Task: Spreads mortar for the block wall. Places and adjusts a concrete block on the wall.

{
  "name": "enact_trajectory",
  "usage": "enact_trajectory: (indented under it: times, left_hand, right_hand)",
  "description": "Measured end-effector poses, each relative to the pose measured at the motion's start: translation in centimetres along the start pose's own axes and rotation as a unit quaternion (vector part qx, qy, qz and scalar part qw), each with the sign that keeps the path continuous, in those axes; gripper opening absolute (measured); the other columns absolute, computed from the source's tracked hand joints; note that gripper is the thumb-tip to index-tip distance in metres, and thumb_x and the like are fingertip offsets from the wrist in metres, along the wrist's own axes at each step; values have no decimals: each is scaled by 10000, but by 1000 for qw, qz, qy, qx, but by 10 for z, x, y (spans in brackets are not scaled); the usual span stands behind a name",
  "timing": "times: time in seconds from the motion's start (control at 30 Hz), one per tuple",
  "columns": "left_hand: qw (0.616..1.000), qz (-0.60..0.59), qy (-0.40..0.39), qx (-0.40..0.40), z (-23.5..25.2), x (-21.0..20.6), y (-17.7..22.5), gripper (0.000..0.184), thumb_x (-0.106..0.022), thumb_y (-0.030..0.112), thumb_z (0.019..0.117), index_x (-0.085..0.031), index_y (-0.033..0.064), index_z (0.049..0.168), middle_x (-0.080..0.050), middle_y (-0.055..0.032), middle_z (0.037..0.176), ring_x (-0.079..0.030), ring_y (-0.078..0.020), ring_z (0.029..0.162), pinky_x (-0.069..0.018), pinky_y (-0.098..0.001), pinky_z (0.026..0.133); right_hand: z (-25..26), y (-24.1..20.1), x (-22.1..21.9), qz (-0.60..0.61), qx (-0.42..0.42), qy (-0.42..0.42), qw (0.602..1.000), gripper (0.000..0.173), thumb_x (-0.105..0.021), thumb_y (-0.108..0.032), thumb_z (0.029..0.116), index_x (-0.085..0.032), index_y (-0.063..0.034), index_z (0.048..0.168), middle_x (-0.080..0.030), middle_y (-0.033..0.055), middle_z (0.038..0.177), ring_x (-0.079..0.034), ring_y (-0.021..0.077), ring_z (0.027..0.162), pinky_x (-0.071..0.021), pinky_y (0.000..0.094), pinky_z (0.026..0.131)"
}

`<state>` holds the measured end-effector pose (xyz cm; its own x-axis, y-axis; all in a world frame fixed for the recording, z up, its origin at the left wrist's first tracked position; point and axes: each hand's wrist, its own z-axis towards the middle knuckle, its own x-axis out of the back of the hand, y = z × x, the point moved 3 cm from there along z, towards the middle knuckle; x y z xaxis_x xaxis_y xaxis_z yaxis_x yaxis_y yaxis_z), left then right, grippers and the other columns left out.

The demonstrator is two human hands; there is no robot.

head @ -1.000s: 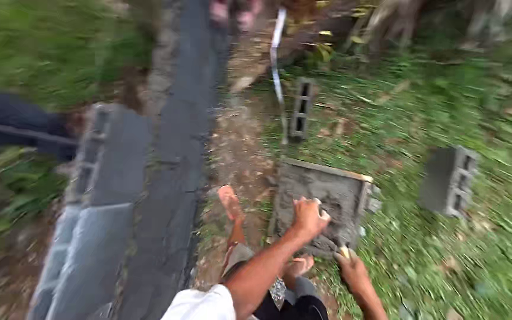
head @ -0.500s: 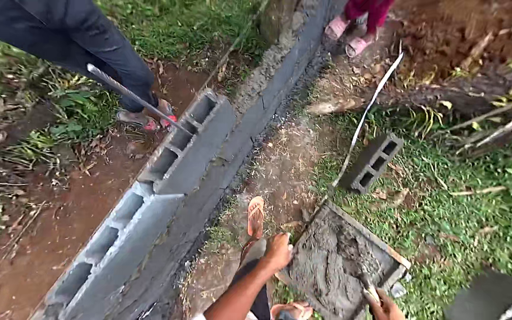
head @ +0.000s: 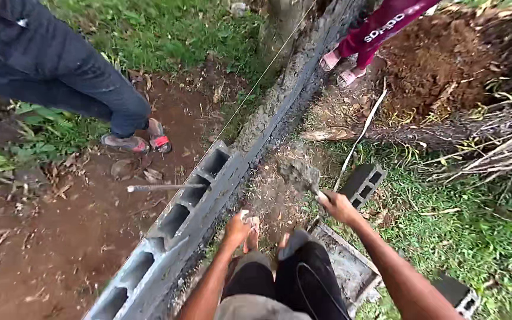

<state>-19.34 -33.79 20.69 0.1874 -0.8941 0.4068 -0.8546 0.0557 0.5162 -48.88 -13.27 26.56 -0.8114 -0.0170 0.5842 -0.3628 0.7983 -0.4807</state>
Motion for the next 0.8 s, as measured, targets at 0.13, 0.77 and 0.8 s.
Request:
enact_trajectory:
  times: [0.13,0.77,0.8]
  left_hand:
    - [993,-119,7,0,22,4,40,412,-597,220,1036,-594,36,1405,-653,-186,1341,-644,-290,1232,-497,-486,1087]
    - [723,-580,336,169,236,1,172,568,-591,159,1040,-389,106,1568,-667,-205,1303,-711,-294,1086,-583,-469,952]
    - [742,-550,343,170,240,3,168,598,-601,165,1033,-367,113,1580,-681,-181,1294,-703,-280,1105,-573,-470,964]
  right_hand:
    - [74,-41,51,-62,58,-18,996,447,-523,-379,1072,-641,-9,1292,-704,241,1034,-698,382,954,-540,600,908]
    - [360,-167,91,-422,323,-70,844,430,-638,-251,1010,-604,-103,1413,-626,247,1354,-659,512,1114,-522,733,816]
    - [364,-159,96,-416,326,-59,847,425,-641,-248,1010,-605,-108,1410,-633,246,1338,-667,511,1089,-529,729,789]
